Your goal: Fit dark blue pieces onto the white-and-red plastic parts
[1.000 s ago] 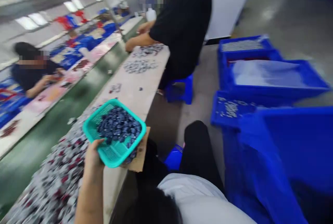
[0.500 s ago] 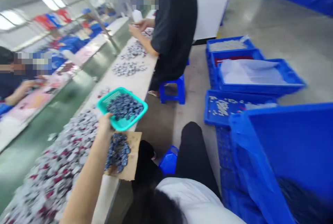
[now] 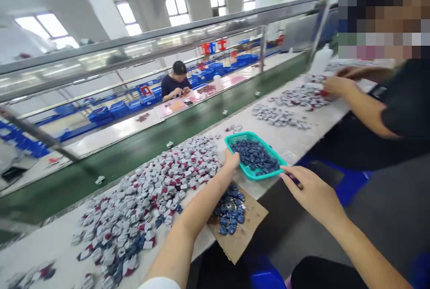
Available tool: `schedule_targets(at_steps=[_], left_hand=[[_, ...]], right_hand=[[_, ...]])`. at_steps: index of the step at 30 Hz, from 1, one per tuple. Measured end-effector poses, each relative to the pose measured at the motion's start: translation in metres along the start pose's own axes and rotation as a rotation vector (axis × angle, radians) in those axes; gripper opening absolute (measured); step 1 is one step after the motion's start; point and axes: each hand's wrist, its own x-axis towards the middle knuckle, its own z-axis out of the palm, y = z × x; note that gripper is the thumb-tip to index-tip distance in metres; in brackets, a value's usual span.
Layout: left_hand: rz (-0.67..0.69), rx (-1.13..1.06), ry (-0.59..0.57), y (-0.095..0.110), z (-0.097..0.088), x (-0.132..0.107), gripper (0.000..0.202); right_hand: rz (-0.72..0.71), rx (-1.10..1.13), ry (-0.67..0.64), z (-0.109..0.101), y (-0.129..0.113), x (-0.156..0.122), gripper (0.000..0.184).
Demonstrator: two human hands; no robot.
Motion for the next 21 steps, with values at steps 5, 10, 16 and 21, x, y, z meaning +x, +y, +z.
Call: schedule_targets(at_steps=[5, 10, 16, 21], left_hand=[[0.031, -0.033, 0.097, -0.01, -0.027, 0.018, 0.035], [0.003, -0.068, 0.053, 0.008, -0.033, 0.034, 0.046], [-0.149, -0.093, 0.002, 0.047, -0.029, 0.04, 0.052], [-0.137, -0.11, -0.019, 0.065, -0.024, 0.039, 0.057]], right_hand=[[-0.045, 0.086, -0.132, 0.086, 0.001, 0.095, 0.046], [0.057, 0.109, -0.109, 0.086, 0.019, 0.116, 0.045], [0.098, 0.204, -0.081, 0.063, 0.021, 0.155, 0.046], [0.059, 0.123, -0.111, 0.054, 0.022, 0.177, 0.044]])
